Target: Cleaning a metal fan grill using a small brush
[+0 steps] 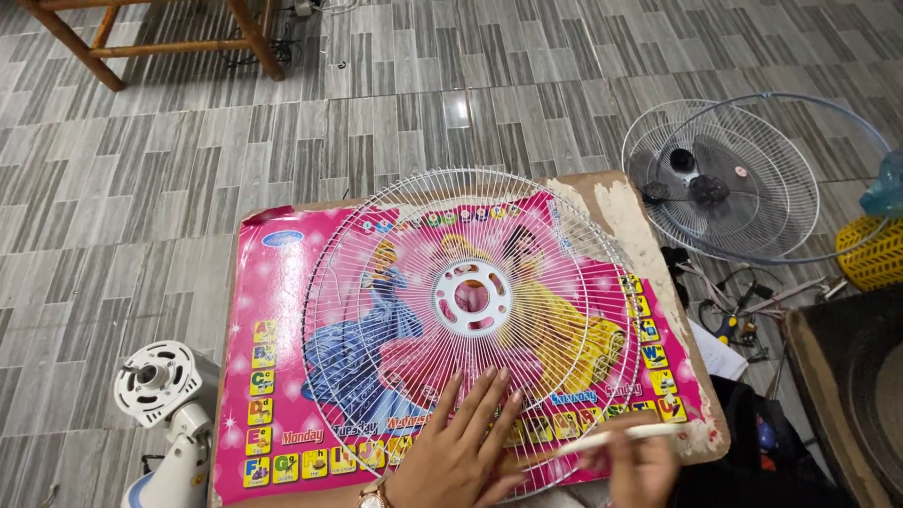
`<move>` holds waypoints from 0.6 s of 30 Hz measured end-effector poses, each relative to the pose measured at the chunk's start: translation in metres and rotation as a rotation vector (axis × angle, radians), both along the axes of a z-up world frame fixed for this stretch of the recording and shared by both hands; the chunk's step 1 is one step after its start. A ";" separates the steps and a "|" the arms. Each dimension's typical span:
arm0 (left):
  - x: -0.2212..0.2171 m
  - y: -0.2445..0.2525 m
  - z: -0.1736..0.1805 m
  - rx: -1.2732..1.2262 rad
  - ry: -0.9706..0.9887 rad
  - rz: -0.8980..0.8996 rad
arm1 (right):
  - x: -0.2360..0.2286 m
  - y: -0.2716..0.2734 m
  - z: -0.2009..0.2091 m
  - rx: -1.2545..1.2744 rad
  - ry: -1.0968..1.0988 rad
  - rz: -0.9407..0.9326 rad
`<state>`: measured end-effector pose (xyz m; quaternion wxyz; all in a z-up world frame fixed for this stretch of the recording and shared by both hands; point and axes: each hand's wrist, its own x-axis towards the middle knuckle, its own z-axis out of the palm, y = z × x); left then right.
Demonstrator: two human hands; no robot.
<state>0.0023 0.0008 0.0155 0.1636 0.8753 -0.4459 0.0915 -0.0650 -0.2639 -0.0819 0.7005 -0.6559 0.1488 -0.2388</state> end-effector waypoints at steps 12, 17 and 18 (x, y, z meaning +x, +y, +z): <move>0.002 0.002 0.009 -0.009 0.046 -0.034 | 0.007 -0.030 0.001 0.074 0.001 0.024; 0.002 0.001 0.008 0.021 0.031 -0.041 | -0.009 -0.031 -0.012 0.023 -0.054 0.193; 0.001 0.002 0.009 0.005 0.067 -0.047 | -0.010 -0.039 -0.018 -0.027 -0.010 0.185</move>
